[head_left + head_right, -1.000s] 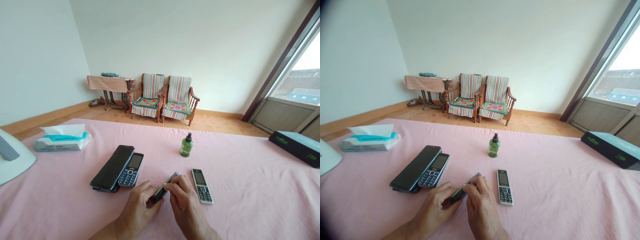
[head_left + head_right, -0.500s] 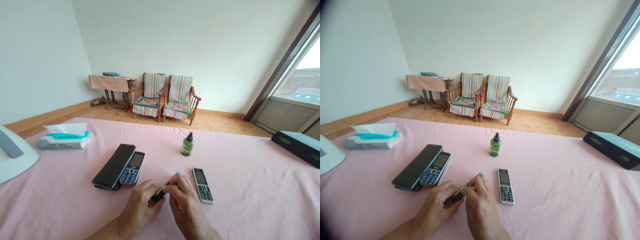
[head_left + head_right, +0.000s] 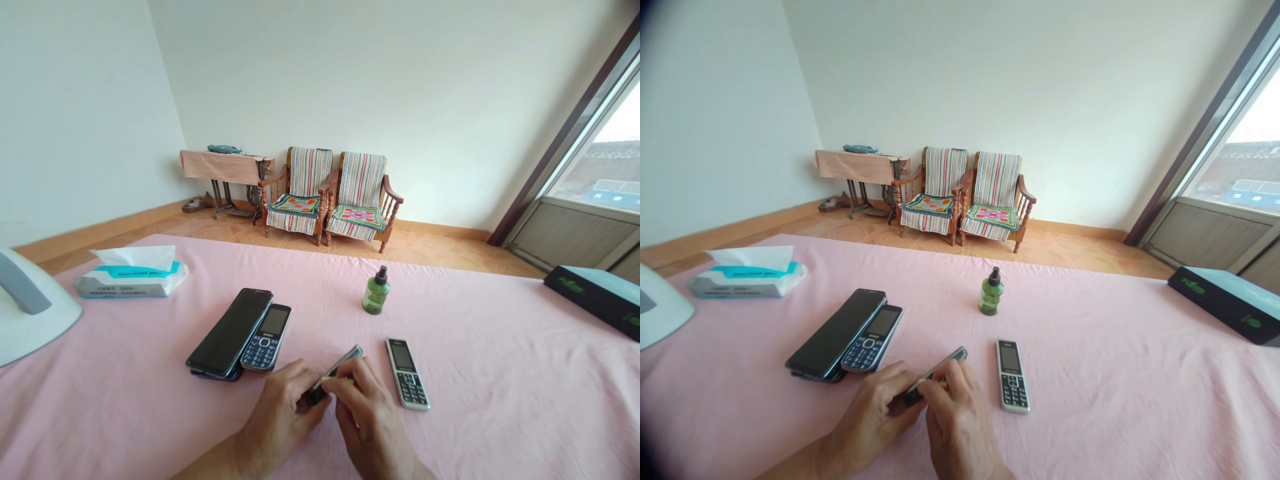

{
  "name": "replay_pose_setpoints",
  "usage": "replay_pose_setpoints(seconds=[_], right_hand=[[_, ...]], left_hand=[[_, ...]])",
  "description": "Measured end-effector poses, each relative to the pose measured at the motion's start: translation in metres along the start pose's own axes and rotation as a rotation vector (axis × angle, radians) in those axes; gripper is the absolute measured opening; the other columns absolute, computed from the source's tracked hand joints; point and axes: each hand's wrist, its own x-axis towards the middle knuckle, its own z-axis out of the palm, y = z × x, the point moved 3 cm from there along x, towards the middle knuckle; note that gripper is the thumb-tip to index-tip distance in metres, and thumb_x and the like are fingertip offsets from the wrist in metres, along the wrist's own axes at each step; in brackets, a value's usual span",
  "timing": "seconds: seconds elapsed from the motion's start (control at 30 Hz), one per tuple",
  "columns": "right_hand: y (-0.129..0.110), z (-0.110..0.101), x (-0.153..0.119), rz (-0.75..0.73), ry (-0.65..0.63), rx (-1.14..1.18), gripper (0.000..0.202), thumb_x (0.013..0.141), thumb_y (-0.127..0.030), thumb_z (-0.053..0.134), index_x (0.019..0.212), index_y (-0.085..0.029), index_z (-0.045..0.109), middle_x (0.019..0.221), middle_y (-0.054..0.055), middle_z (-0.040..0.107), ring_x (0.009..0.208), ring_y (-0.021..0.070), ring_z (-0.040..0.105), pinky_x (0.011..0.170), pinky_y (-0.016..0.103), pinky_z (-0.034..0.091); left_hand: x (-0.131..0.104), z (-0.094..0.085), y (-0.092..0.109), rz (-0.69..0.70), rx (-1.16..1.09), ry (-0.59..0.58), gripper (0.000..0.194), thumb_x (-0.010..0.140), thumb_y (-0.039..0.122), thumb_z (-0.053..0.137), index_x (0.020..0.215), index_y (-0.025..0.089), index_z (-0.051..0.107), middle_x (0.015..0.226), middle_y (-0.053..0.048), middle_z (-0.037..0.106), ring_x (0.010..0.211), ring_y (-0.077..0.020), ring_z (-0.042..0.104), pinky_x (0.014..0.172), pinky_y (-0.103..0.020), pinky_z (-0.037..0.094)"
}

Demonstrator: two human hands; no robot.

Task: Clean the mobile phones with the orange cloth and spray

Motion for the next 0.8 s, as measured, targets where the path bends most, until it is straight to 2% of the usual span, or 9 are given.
replay_pose_setpoints(seconds=[0.1, 0.23, 0.4, 0.5, 0.6, 0.73, 0.8], right_hand=[[0.006, -0.003, 0.002, 0.023, 0.040, -0.015, 0.031, 0.084, -0.002, 0.041, 0.095, -0.021, 0.062, 0.086, 0.005, 0.052, 0.080, 0.0171, 0.053, 0.068, 0.029, 0.047], [0.034, -0.015, 0.004, 0.109, 0.149, -0.116, 0.031, 0.083, -0.002, 0.042, 0.097, -0.020, 0.062, 0.087, 0.005, 0.053, 0.082, 0.0182, 0.053, 0.074, 0.032, 0.046], [0.062, -0.025, 0.003, 0.219, 0.163, -0.109, 0.025, 0.086, -0.010, 0.045, 0.093, -0.020, 0.066, 0.086, 0.006, 0.054, 0.082, 0.0184, 0.055, 0.073, 0.030, 0.046], [0.062, -0.027, 0.002, 0.259, 0.197, -0.050, 0.022, 0.087, -0.014, 0.045, 0.094, -0.019, 0.065, 0.088, 0.006, 0.055, 0.081, 0.0177, 0.056, 0.072, 0.029, 0.047], [0.059, -0.028, 0.001, 0.287, 0.254, 0.007, 0.017, 0.087, -0.016, 0.047, 0.093, -0.019, 0.063, 0.087, 0.005, 0.057, 0.081, 0.0178, 0.057, 0.072, 0.029, 0.047], [0.058, -0.026, -0.001, 0.313, 0.252, 0.069, 0.013, 0.087, -0.017, 0.049, 0.087, -0.019, 0.062, 0.085, 0.005, 0.057, 0.078, 0.0171, 0.057, 0.070, 0.029, 0.046], [0.058, -0.025, -0.001, 0.305, 0.239, 0.097, 0.015, 0.088, -0.018, 0.048, 0.088, -0.019, 0.062, 0.085, 0.005, 0.057, 0.077, 0.0165, 0.057, 0.069, 0.028, 0.047]], left_hand=[[0.001, 0.000, 0.000, -0.004, 0.010, 0.003, 0.009, 0.081, 0.014, 0.058, 0.075, 0.017, 0.063, 0.070, 0.001, 0.055, 0.065, -0.0140, 0.055, 0.058, -0.022, 0.039], [0.003, 0.001, 0.001, -0.019, 0.052, -0.015, 0.013, 0.079, 0.011, 0.058, 0.067, 0.016, 0.059, 0.067, 0.001, 0.053, 0.064, -0.0134, 0.054, 0.058, -0.022, 0.038], [0.003, -0.002, 0.003, -0.039, 0.052, -0.040, 0.014, 0.075, 0.011, 0.062, 0.063, 0.016, 0.056, 0.067, 0.001, 0.053, 0.064, -0.0131, 0.053, 0.058, -0.021, 0.038], [0.004, -0.006, 0.005, -0.017, 0.004, -0.066, 0.010, 0.072, 0.008, 0.060, 0.071, 0.017, 0.060, 0.072, 0.001, 0.056, 0.068, -0.0136, 0.055, 0.062, -0.021, 0.040], [0.004, -0.009, 0.007, 0.008, -0.011, -0.073, 0.018, 0.070, 0.005, 0.056, 0.080, 0.018, 0.063, 0.075, 0.001, 0.059, 0.069, -0.0143, 0.056, 0.064, -0.023, 0.042], [0.003, -0.011, 0.008, 0.019, 0.004, -0.067, 0.016, 0.071, 0.006, 0.054, 0.079, 0.017, 0.062, 0.072, 0.000, 0.058, 0.066, -0.0150, 0.055, 0.061, -0.024, 0.043], [0.002, -0.010, 0.008, 0.030, -0.009, -0.073, 0.018, 0.072, 0.007, 0.056, 0.085, 0.018, 0.063, 0.073, -0.001, 0.059, 0.066, -0.0150, 0.056, 0.061, -0.024, 0.044]])
